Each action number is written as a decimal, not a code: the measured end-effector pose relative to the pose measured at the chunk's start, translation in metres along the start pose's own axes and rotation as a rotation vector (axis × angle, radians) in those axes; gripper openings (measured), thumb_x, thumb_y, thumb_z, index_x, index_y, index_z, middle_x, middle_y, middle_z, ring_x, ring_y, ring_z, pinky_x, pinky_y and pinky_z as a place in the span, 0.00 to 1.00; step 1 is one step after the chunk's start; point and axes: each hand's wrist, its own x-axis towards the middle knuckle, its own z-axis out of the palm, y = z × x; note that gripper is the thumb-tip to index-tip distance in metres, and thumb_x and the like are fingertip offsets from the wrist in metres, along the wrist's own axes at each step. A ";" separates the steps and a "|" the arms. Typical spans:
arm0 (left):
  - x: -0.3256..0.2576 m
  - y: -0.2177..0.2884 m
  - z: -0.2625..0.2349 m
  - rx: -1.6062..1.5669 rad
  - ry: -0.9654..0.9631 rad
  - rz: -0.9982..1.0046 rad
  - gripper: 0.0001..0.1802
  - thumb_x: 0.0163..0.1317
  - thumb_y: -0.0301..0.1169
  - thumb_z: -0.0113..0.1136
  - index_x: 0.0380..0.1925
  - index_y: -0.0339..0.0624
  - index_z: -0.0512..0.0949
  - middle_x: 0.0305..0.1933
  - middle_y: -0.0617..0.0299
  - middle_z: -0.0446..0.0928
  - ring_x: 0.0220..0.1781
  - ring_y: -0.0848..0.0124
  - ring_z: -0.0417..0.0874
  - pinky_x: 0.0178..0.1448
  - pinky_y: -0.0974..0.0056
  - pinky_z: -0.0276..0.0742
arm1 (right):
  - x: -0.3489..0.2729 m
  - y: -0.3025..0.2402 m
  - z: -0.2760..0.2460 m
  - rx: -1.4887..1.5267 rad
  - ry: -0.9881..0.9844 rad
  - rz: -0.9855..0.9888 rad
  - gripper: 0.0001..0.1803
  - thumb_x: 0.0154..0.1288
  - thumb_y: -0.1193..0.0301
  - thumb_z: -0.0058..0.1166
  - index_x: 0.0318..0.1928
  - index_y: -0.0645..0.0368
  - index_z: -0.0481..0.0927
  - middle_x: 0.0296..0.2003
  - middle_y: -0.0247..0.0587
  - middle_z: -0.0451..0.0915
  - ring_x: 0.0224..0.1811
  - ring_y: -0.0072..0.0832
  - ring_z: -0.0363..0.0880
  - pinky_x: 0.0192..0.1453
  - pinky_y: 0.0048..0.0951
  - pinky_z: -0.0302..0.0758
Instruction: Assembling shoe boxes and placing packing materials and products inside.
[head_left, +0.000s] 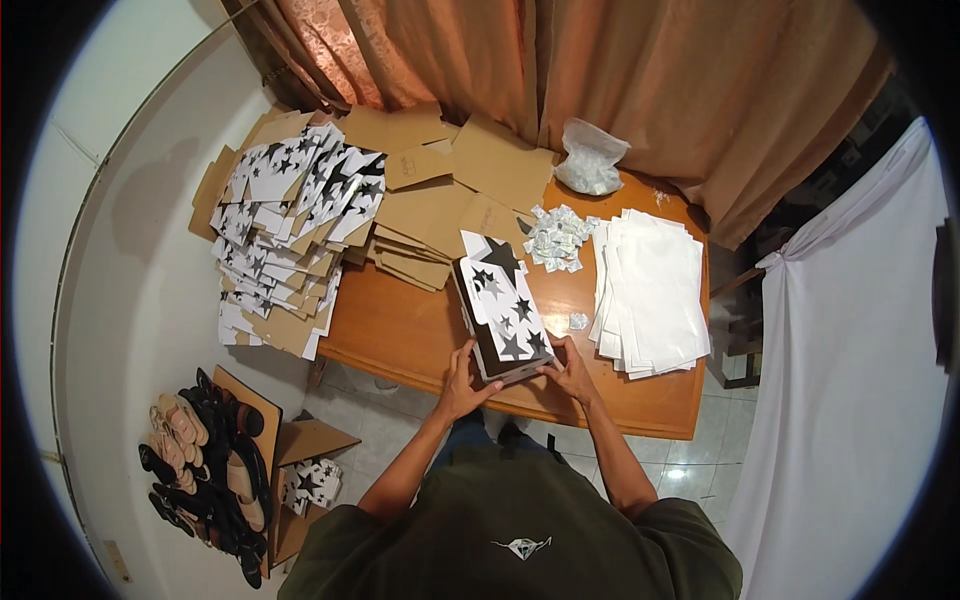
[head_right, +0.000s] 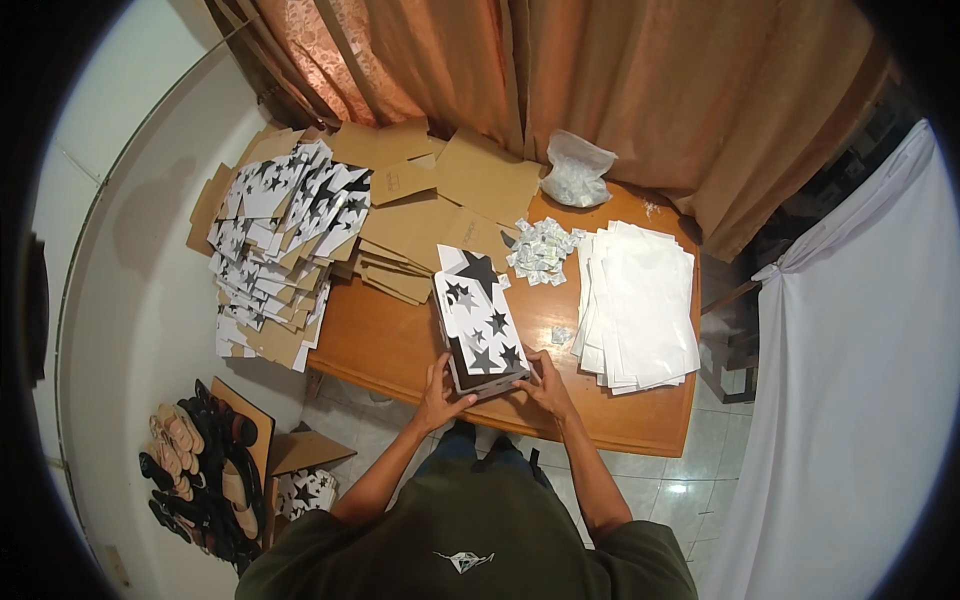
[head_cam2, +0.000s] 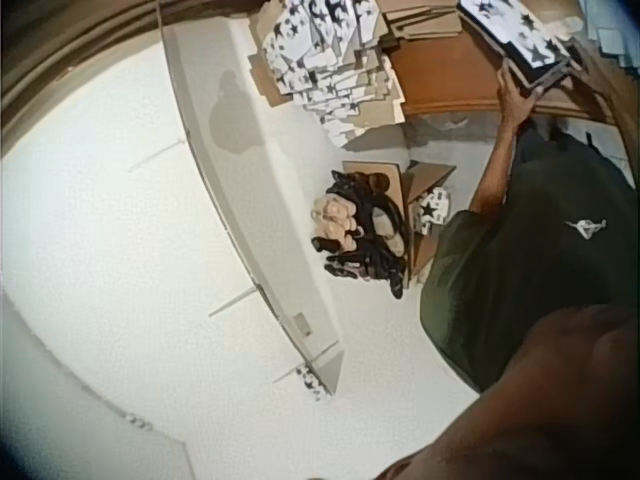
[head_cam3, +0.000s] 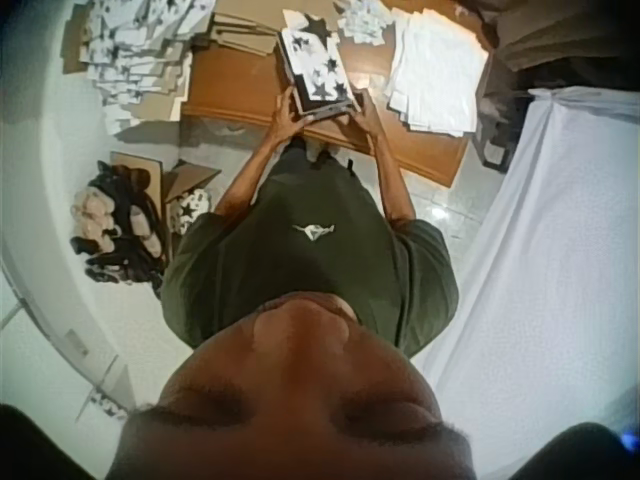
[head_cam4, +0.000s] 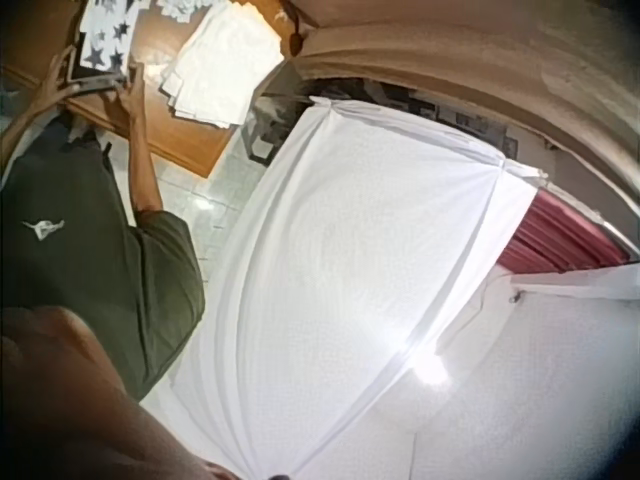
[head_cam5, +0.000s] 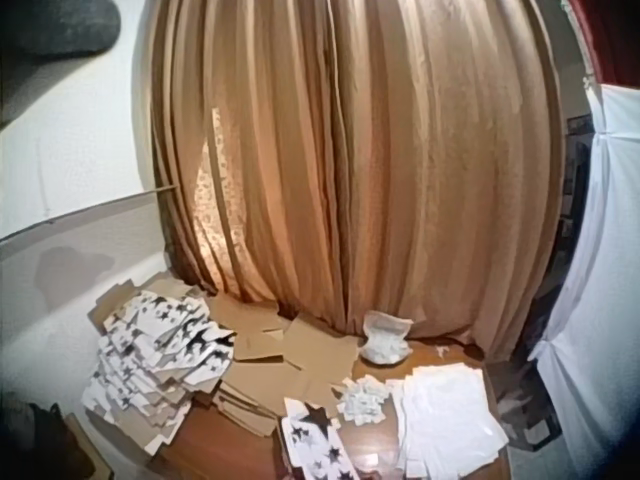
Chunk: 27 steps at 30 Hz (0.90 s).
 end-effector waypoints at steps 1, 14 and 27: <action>-0.002 -0.003 0.000 0.068 -0.036 -0.011 0.55 0.58 0.43 0.74 0.78 0.45 0.49 0.69 0.44 0.57 0.70 0.48 0.69 0.65 0.46 0.78 | 0.002 0.003 -0.006 -0.112 -0.049 0.039 0.28 0.57 0.83 0.69 0.52 0.59 0.65 0.67 0.50 0.68 0.73 0.35 0.64 0.77 0.36 0.60; 0.125 -0.025 -0.071 0.286 0.298 0.039 0.30 0.75 0.45 0.51 0.69 0.37 0.63 0.67 0.41 0.69 0.62 0.51 0.78 0.67 0.52 0.71 | -0.016 -0.010 0.001 -0.363 0.071 0.190 0.65 0.46 0.58 0.81 0.77 0.61 0.50 0.74 0.58 0.55 0.77 0.51 0.55 0.75 0.47 0.64; 0.138 -0.024 -0.095 0.112 0.138 0.019 0.37 0.58 0.27 0.72 0.67 0.40 0.67 0.52 0.51 0.73 0.50 0.64 0.79 0.53 0.63 0.79 | 0.000 -0.006 0.000 0.008 0.444 0.046 0.31 0.62 0.68 0.69 0.62 0.59 0.69 0.57 0.42 0.75 0.62 0.32 0.74 0.62 0.31 0.75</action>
